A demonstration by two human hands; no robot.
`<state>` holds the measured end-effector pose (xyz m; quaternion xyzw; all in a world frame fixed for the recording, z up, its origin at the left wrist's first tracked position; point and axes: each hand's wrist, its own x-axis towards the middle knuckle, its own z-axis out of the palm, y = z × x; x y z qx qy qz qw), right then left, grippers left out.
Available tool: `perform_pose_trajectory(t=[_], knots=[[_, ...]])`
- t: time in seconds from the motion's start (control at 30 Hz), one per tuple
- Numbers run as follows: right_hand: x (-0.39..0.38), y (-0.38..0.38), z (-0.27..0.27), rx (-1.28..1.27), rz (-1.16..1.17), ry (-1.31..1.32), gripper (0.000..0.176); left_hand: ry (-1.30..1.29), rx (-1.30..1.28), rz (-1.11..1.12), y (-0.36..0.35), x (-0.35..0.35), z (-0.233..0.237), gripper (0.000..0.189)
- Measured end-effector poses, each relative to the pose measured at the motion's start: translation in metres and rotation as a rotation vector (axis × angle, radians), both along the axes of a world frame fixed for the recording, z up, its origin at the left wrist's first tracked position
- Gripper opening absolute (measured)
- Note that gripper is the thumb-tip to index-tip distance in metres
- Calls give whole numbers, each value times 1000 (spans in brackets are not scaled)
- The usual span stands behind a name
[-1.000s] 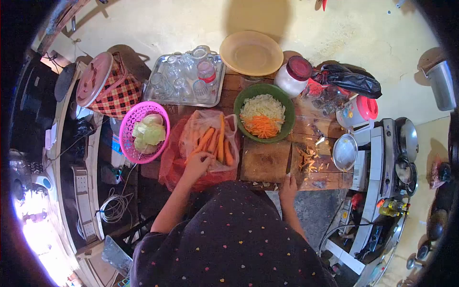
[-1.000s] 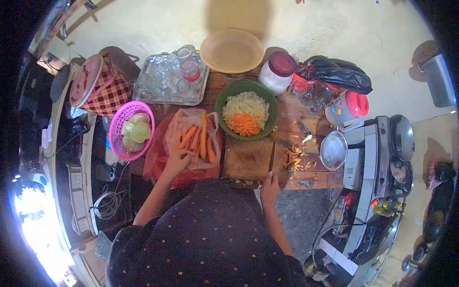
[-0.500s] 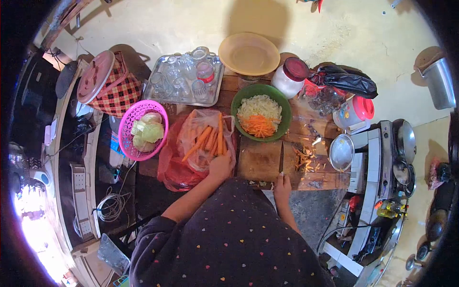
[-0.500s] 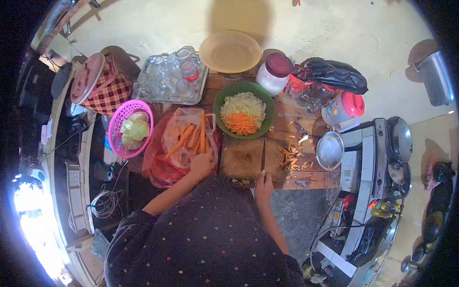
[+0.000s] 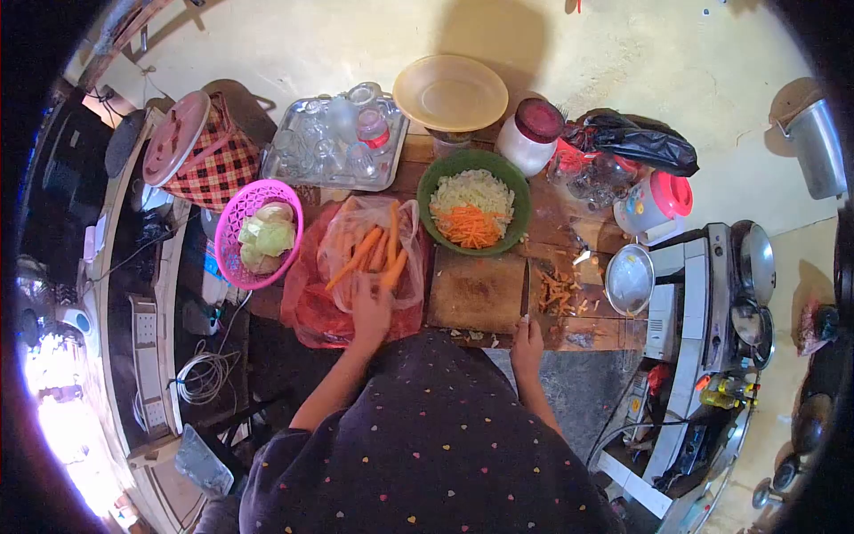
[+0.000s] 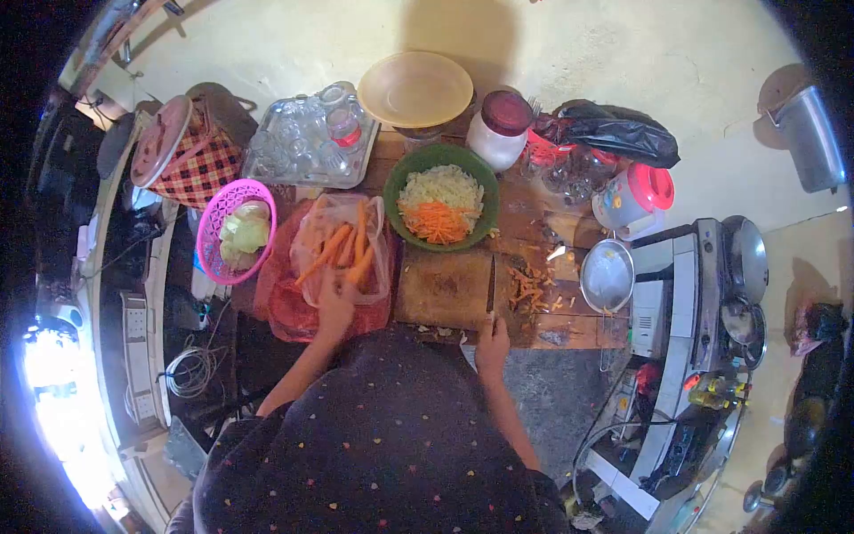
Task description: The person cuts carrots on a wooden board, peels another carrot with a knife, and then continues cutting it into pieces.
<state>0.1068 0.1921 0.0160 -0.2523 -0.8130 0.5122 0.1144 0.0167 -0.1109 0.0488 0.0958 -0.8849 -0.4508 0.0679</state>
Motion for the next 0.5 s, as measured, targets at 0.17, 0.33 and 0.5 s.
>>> perform_pose_trajectory(t=[0.17, 0.33, 0.5], knots=[[0, 10, -10, -42, 24, -51, 31, 3, 54, 187, -42, -16, -51, 25], [1, 15, -5, -69, 40, -43, 31, -59, 120, 179, -21, -14, -13, 25], [9, 29, 11, -97, 65, -135, 32, 452, 228, 252, -1, -6, 64, 13]])
